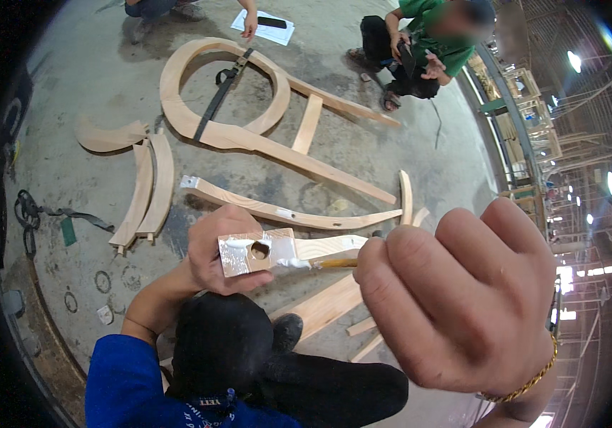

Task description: The person sits on the floor and assembles a wooden chair by dry-fitting curved and straight wooden parts. They apply glue to the joints using a small brush and a container, then connect the pieces together. Two other people are present in the background observing the process.

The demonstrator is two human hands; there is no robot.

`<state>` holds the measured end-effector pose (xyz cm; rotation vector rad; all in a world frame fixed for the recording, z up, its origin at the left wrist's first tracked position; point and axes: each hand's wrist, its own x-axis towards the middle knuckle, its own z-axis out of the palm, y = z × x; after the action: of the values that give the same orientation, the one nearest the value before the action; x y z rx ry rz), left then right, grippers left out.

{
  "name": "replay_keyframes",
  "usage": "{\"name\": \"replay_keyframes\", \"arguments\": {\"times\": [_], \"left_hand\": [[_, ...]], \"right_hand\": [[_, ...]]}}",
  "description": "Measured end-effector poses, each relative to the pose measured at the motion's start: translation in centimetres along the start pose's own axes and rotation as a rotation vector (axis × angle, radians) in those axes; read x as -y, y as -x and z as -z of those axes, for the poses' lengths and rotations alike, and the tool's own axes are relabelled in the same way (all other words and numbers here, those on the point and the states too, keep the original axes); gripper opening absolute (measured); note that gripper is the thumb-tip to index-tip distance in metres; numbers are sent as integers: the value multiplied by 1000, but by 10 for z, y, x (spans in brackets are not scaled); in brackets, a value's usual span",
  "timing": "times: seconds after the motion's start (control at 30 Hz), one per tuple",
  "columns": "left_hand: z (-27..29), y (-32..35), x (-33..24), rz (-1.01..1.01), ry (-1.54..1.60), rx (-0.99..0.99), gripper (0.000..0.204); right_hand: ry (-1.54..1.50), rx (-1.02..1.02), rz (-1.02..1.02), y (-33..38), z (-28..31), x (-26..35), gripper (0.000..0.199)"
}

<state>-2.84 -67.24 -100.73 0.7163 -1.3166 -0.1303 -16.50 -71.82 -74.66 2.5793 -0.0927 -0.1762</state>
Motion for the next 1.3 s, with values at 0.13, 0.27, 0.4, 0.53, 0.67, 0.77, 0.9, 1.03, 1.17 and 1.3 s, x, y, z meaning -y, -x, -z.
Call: {"name": "replay_keyframes", "arguments": {"times": [0.13, 0.27, 0.4, 0.53, 0.67, 0.77, 0.9, 1.03, 1.17, 1.3], "left_hand": [[-5, -7, -13, -15, 55, 26, 41], [-11, -11, -19, -56, 36, 1, 40], [-10, -10, -22, -67, 19, 44, 46], [-11, -9, -23, -56, 12, 36, 45], [-7, -10, -22, -47, -4, 35, 45], [-13, -9, -21, -46, 16, 34, 46], [-4, -5, -21, -57, 0, 51, 47], [-16, -7, -21, -74, 58, 9, 45], [-13, -11, -24, -76, 13, -3, 43], [-12, -11, -20, -74, 9, -16, 42]], "right_hand": [[42, 10, 33, -4, 12, 8, 18], [66, 49, 103, -8, 22, 13, 20], [101, 17, 202, -10, 17, 20, 22], [199, 82, 167, -14, 23, 36, 19], [283, 103, 156, -14, 27, 45, 23], [367, 171, 198, -4, 29, 43, 27], [355, 126, 164, -6, 21, 45, 28], [331, 169, 205, -15, 33, 45, 25], [380, -51, 410, -17, 25, 28, 5], [371, 227, 319, -21, 39, 41, 20]]}}
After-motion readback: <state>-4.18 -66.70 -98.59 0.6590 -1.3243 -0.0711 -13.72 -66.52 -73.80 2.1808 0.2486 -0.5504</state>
